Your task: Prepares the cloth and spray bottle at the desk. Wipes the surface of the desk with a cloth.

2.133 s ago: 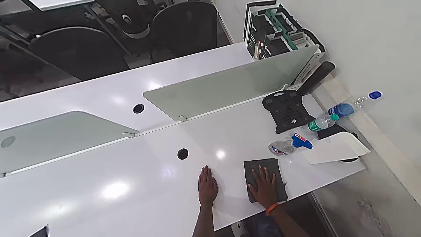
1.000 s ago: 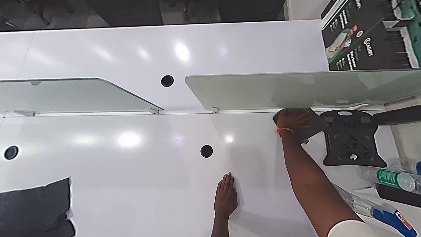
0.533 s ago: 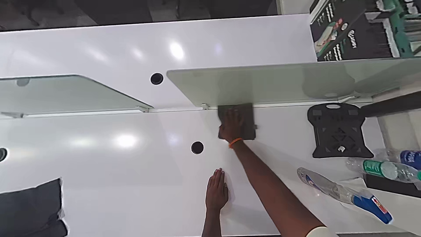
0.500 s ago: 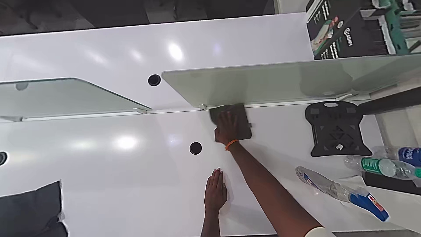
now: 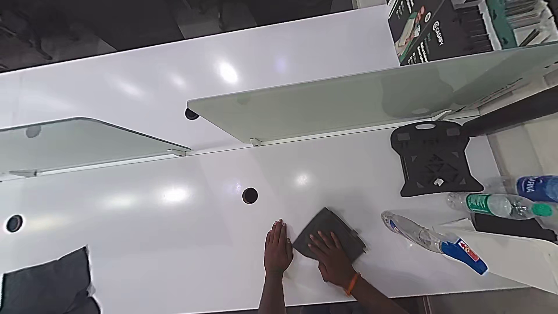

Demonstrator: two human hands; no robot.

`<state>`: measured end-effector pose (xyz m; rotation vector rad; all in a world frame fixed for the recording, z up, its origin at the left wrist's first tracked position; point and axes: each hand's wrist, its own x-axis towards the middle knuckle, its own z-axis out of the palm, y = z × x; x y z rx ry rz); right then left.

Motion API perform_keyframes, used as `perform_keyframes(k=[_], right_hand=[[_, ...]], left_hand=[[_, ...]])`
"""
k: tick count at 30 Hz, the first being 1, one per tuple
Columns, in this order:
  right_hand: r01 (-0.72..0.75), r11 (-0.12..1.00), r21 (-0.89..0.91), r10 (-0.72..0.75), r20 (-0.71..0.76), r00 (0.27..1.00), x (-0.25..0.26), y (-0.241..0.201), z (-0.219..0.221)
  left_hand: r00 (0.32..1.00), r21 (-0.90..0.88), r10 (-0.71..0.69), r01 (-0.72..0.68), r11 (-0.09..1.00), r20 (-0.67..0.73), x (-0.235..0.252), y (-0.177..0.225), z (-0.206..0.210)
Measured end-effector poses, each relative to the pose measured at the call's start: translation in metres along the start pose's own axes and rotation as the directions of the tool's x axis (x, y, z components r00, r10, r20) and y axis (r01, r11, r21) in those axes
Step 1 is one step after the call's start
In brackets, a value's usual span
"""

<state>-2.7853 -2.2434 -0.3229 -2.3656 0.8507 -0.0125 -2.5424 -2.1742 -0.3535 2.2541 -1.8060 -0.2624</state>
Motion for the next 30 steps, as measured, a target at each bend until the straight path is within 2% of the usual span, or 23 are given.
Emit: perform_keyframes(k=[3, 7, 9, 13, 22, 25, 30], right_hand=[[-0.025, 0.998, -0.065, 0.027, 0.031, 0.999, -0.046, -0.002, 0.010], [-0.026, 0.997, -0.069, 0.033, 0.105, 0.994, -0.029, 0.000, -0.001], [-0.039, 0.993, -0.115, 0.050, 0.092, 0.994, -0.002, 0.003, -0.008], [-0.115, 0.966, -0.230, 0.106, -0.049, 0.993, 0.078, 0.012, -0.016], [-0.226, 0.943, -0.244, 0.186, -0.176, 0.967, 0.289, 0.014, -0.058], [-0.233, 0.950, -0.207, 0.188, -0.215, 0.958, 0.331, 0.006, -0.060], [-0.173, 0.959, -0.224, 0.131, -0.191, 0.973, 0.348, 0.003, -0.059]], left_hand=[[1.000, -0.003, -0.007, 0.007, 1.000, 0.008, -0.001, -0.001, 0.002], [1.000, -0.016, -0.006, 0.006, 1.000, 0.000, -0.002, -0.002, 0.004], [1.000, -0.022, -0.008, 0.008, 1.000, -0.001, -0.001, -0.001, 0.004], [1.000, -0.046, -0.009, 0.008, 0.999, -0.022, 0.000, 0.000, 0.002], [1.000, -0.060, -0.005, 0.005, 0.998, -0.010, 0.000, -0.001, 0.003], [1.000, -0.077, -0.014, 0.013, 0.997, -0.008, -0.001, -0.001, 0.001], [1.000, -0.054, 0.003, -0.005, 0.999, -0.022, -0.001, -0.002, 0.003]])
